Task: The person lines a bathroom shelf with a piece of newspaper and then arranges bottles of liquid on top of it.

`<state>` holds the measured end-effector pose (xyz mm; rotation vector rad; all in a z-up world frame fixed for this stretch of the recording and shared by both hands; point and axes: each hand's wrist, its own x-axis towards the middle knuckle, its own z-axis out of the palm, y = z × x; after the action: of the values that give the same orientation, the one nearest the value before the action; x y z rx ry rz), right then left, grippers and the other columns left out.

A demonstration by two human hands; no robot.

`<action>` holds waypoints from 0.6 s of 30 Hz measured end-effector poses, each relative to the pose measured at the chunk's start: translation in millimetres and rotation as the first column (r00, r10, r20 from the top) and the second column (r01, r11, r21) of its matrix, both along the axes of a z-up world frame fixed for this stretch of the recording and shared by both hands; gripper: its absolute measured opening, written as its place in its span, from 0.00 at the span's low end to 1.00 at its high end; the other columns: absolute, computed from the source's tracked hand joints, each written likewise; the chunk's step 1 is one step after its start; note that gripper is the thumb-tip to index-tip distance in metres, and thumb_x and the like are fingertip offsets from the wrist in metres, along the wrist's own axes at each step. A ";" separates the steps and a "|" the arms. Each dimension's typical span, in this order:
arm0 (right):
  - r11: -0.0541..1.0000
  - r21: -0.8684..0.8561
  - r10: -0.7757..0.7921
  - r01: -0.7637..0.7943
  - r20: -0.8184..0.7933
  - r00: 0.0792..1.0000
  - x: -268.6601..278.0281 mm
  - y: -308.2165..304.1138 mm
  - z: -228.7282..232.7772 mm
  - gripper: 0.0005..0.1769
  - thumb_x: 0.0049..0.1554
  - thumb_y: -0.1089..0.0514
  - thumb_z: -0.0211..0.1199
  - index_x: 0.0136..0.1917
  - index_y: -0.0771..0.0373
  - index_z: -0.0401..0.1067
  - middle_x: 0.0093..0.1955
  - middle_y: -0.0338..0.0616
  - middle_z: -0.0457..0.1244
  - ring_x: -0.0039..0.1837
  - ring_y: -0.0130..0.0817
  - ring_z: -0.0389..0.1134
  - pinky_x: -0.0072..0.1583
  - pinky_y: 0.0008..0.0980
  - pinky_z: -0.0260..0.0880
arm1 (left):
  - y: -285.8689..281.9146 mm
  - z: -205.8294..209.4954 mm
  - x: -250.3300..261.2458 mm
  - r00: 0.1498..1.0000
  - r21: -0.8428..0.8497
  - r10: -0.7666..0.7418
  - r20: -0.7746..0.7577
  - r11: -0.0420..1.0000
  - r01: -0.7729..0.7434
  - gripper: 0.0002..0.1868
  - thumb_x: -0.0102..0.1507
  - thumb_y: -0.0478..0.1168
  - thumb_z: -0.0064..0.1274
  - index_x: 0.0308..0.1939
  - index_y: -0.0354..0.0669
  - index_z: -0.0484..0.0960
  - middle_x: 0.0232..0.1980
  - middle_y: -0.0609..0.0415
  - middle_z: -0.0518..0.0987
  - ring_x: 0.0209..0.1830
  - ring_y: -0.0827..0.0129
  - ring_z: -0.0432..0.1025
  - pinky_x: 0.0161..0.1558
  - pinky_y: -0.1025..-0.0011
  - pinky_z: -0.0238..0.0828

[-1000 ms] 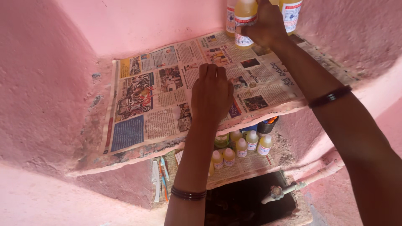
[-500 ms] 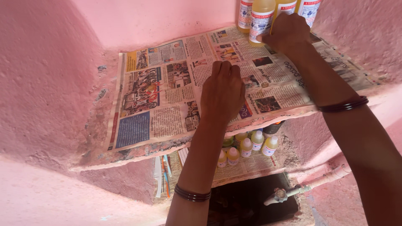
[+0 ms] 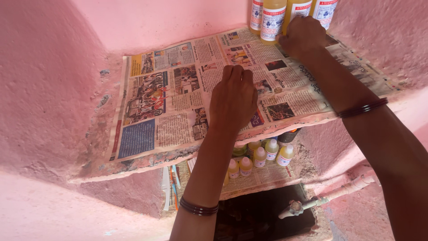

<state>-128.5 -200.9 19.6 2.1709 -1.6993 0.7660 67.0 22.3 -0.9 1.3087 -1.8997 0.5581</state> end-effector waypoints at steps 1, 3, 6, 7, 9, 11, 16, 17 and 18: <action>1.000 0.001 0.001 -0.001 0.001 1.000 0.6 0.3 -1.2 0.30 0.57 0.38 0.73 0.49 0.71 0.77 0.46 0.60 0.70 0.49 0.54 0.73 0.48 0.50 0.74 | 0.6 -0.1 0.3 1.000 0.001 0.001 0.001 1.000 -0.001 0.11 0.58 0.37 0.59 0.40 0.33 0.78 0.45 0.46 0.75 0.55 0.56 0.71 0.45 0.65 0.79; 1.000 0.005 -0.017 0.018 -0.070 0.997 -0.3 0.4 -2.6 0.33 0.61 0.35 0.70 0.50 0.72 0.76 0.47 0.62 0.70 0.51 0.55 0.73 0.50 0.51 0.74 | 0.8 0.8 0.3 1.000 0.006 0.006 0.008 1.000 -0.006 0.11 0.57 0.37 0.59 0.40 0.33 0.78 0.45 0.46 0.75 0.55 0.56 0.70 0.45 0.64 0.79; 0.987 -0.159 0.011 -0.029 -0.112 0.994 0.5 6.2 -2.3 0.33 0.58 0.36 0.73 0.47 0.74 0.76 0.42 0.61 0.69 0.44 0.54 0.73 0.44 0.49 0.75 | 1.9 0.9 0.9 1.000 0.023 0.010 -0.027 1.000 -0.010 0.11 0.58 0.37 0.58 0.40 0.33 0.78 0.45 0.47 0.75 0.55 0.57 0.71 0.44 0.64 0.79; 0.987 -0.157 0.014 -0.032 -0.115 0.993 0.5 12.8 -0.9 0.33 0.58 0.36 0.73 0.47 0.74 0.76 0.42 0.61 0.69 0.44 0.54 0.73 0.44 0.49 0.75 | 1.8 0.4 1.1 0.999 0.025 0.013 -0.029 1.000 -0.013 0.11 0.58 0.37 0.58 0.40 0.33 0.78 0.45 0.47 0.75 0.55 0.57 0.71 0.44 0.64 0.79; 0.953 -0.260 0.153 -0.158 -0.039 0.987 -2.5 36.1 5.8 0.14 0.66 0.52 0.68 0.46 0.65 0.80 0.43 0.56 0.70 0.47 0.52 0.74 0.50 0.47 0.75 | 0.6 0.3 1.5 1.000 0.008 0.019 -0.010 1.000 -0.018 0.11 0.57 0.38 0.59 0.39 0.35 0.78 0.45 0.48 0.75 0.54 0.56 0.71 0.46 0.63 0.79; 0.892 -0.347 0.324 -0.290 0.043 0.945 2.2 71.0 11.0 0.10 0.64 0.56 0.68 0.45 0.65 0.79 0.42 0.52 0.70 0.44 0.46 0.74 0.48 0.44 0.75 | 1.6 -0.1 2.3 1.000 -0.010 0.013 -0.018 1.000 -0.013 0.11 0.57 0.38 0.59 0.39 0.35 0.78 0.45 0.47 0.75 0.54 0.56 0.71 0.46 0.63 0.79; 0.590 -0.634 0.692 -0.500 0.077 0.718 -7.2 189.9 1.1 0.07 0.70 0.65 0.63 0.49 0.69 0.76 0.39 0.45 0.64 0.34 0.29 0.62 0.37 0.31 0.60 | 3.4 1.5 1.6 1.000 0.013 0.012 -0.020 1.000 -0.012 0.10 0.59 0.37 0.58 0.40 0.35 0.77 0.45 0.48 0.76 0.54 0.57 0.71 0.45 0.64 0.79; 0.509 -0.678 0.732 -0.530 0.017 0.681 -11.1 209.4 -6.4 0.08 0.71 0.66 0.61 0.48 0.68 0.74 0.38 0.43 0.63 0.33 0.24 0.60 0.35 0.27 0.57 | 4.6 1.7 1.9 1.000 -0.028 0.001 -0.021 1.000 -0.002 0.10 0.59 0.37 0.58 0.41 0.35 0.78 0.46 0.48 0.76 0.55 0.57 0.71 0.47 0.64 0.79; 0.460 -0.714 0.704 -0.528 -0.069 0.706 -16.8 226.9 -16.8 0.07 0.69 0.66 0.62 0.46 0.66 0.75 0.37 0.42 0.63 0.32 0.26 0.58 0.34 0.30 0.54 | 5.6 2.0 1.9 1.000 -0.070 -0.010 -0.022 0.998 0.008 0.11 0.58 0.36 0.58 0.43 0.36 0.78 0.47 0.47 0.76 0.56 0.57 0.70 0.48 0.64 0.79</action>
<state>-145.3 26.1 2.7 2.1084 -0.3911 1.6024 68.9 27.9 1.1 1.2563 -1.8509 0.5978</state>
